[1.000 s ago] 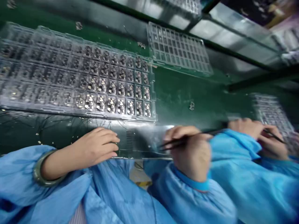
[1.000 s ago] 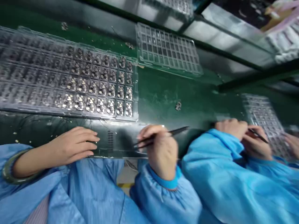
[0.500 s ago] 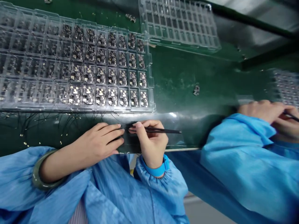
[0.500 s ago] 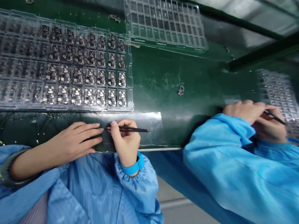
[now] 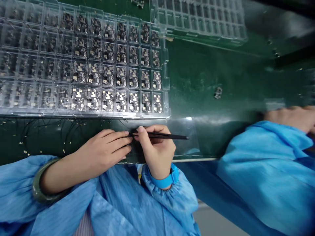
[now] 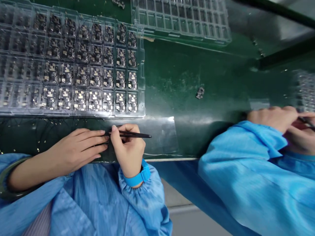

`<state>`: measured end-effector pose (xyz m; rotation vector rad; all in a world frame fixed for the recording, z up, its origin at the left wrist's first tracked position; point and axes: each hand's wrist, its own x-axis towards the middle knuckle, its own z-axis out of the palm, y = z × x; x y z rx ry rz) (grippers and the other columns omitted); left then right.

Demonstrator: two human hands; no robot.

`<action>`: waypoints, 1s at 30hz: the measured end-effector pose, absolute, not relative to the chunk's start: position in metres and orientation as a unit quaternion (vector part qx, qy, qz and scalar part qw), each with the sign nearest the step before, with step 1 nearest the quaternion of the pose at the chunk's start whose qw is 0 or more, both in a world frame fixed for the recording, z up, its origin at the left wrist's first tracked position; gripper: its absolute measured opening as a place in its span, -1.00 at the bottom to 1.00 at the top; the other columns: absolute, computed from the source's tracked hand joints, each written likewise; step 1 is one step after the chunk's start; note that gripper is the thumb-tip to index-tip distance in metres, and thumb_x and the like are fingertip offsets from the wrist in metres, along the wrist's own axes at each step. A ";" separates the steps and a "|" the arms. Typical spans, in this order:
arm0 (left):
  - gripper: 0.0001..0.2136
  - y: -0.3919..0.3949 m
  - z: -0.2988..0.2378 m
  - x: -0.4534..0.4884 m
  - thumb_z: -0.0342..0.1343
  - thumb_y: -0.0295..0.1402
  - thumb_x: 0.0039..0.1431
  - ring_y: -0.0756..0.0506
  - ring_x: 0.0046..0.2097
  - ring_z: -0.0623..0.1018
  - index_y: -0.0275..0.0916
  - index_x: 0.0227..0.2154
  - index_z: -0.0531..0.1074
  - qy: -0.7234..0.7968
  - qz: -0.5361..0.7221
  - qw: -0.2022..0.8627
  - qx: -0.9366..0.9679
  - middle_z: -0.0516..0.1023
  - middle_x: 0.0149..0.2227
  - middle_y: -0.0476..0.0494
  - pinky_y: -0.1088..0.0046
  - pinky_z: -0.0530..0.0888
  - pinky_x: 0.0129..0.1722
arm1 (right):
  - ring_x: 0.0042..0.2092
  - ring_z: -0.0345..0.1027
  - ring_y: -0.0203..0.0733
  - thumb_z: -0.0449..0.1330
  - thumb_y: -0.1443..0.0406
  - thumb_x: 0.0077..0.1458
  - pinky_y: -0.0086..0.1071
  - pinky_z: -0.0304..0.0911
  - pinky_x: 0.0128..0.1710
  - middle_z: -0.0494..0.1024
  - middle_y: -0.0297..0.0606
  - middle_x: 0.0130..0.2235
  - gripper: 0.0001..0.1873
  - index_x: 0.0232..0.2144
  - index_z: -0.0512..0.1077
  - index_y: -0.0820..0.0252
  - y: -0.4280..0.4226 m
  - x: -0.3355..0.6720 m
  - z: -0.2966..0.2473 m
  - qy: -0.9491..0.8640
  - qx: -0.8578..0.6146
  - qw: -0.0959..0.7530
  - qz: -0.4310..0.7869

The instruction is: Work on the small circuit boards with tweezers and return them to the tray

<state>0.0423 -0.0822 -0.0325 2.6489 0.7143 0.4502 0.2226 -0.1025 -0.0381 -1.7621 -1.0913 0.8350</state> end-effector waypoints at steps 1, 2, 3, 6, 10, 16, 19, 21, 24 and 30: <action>-0.78 -0.082 -0.033 0.042 -0.02 -0.43 0.35 -0.17 0.14 0.44 -0.29 -0.02 0.43 0.253 0.161 0.181 0.937 0.52 0.07 -0.16 0.25 0.34 0.03 | -0.48 0.47 -0.28 0.28 0.17 0.07 -0.38 0.39 -0.45 0.50 -0.43 -0.48 -0.79 -0.43 0.33 0.10 -0.102 0.223 -0.038 -0.442 -0.708 0.436 0.337; -0.78 -0.082 -0.033 0.042 -0.01 -0.43 0.34 -0.17 0.13 0.44 -0.30 -0.02 0.43 0.253 0.164 0.182 0.936 0.53 0.06 -0.16 0.25 0.34 0.03 | -0.48 0.47 -0.28 0.28 0.17 0.06 -0.39 0.38 -0.46 0.49 -0.43 -0.49 -0.79 -0.44 0.33 0.10 -0.102 0.223 -0.038 -0.445 -0.705 0.434 0.340; -0.78 -0.082 -0.033 0.042 -0.01 -0.43 0.34 -0.17 0.13 0.44 -0.31 -0.03 0.43 0.252 0.167 0.184 0.935 0.53 0.06 -0.17 0.25 0.34 0.02 | -0.49 0.47 -0.28 0.28 0.18 0.06 -0.40 0.37 -0.48 0.48 -0.44 -0.50 -0.79 -0.45 0.33 0.10 -0.102 0.223 -0.037 -0.447 -0.703 0.433 0.345; -0.79 -0.082 -0.033 0.042 0.00 -0.44 0.33 -0.19 0.13 0.44 -0.31 -0.05 0.44 0.251 0.171 0.189 0.934 0.54 0.06 -0.17 0.25 0.35 0.02 | -0.49 0.47 -0.28 0.28 0.17 0.07 -0.41 0.37 -0.50 0.50 -0.43 -0.50 -0.79 -0.43 0.34 0.10 -0.101 0.223 -0.038 -0.436 -0.697 0.441 0.360; -0.79 -0.082 -0.034 0.042 0.01 -0.45 0.33 -0.17 0.14 0.44 -0.31 -0.04 0.44 0.251 0.170 0.192 0.933 0.53 0.07 -0.17 0.26 0.35 0.03 | -0.50 0.47 -0.28 0.28 0.16 0.07 -0.40 0.39 -0.49 0.51 -0.43 -0.47 -0.79 -0.42 0.34 0.10 -0.102 0.222 -0.040 -0.429 -0.709 0.447 0.337; -0.79 -0.082 -0.035 0.042 0.01 -0.45 0.32 -0.16 0.15 0.43 -0.31 -0.04 0.44 0.255 0.168 0.200 0.931 0.53 0.05 -0.18 0.26 0.34 0.07 | -0.51 0.49 -0.27 0.29 0.17 0.05 -0.42 0.41 -0.50 0.50 -0.44 -0.51 -0.78 -0.45 0.33 0.10 -0.100 0.222 -0.037 -0.427 -0.698 0.450 0.358; -0.79 -0.082 -0.035 0.041 0.03 -0.45 0.31 -0.16 0.16 0.42 -0.30 -0.04 0.44 0.255 0.170 0.202 0.930 0.53 0.06 -0.18 0.25 0.33 0.08 | -0.49 0.50 -0.26 0.28 0.16 0.06 -0.41 0.43 -0.49 0.51 -0.43 -0.50 -0.78 -0.44 0.33 0.10 -0.099 0.221 -0.037 -0.407 -0.700 0.471 0.351; -0.79 -0.082 -0.035 0.041 0.03 -0.45 0.31 -0.16 0.16 0.43 -0.31 -0.05 0.44 0.255 0.174 0.201 0.930 0.53 0.05 -0.18 0.25 0.33 0.08 | -0.50 0.49 -0.27 0.28 0.15 0.06 -0.41 0.42 -0.49 0.49 -0.44 -0.50 -0.78 -0.43 0.33 0.10 -0.099 0.220 -0.038 -0.415 -0.705 0.467 0.336; -0.80 -0.082 -0.033 0.042 0.01 -0.44 0.33 -0.15 0.14 0.44 -0.31 -0.06 0.45 0.256 0.179 0.199 0.929 0.55 0.04 -0.16 0.26 0.34 0.07 | -0.52 0.45 -0.30 0.30 0.15 0.05 -0.42 0.40 -0.50 0.45 -0.47 -0.52 -0.76 -0.44 0.34 0.10 -0.100 0.220 -0.039 -0.432 -0.712 0.450 0.324; -0.78 -0.081 -0.033 0.042 -0.02 -0.44 0.34 -0.15 0.14 0.44 -0.29 -0.05 0.46 0.258 0.166 0.195 0.931 0.53 0.06 -0.18 0.25 0.35 0.07 | -0.52 0.48 -0.29 0.31 0.12 0.04 -0.42 0.41 -0.51 0.47 -0.46 -0.50 -0.74 -0.42 0.34 0.10 -0.100 0.221 -0.039 -0.414 -0.700 0.469 0.346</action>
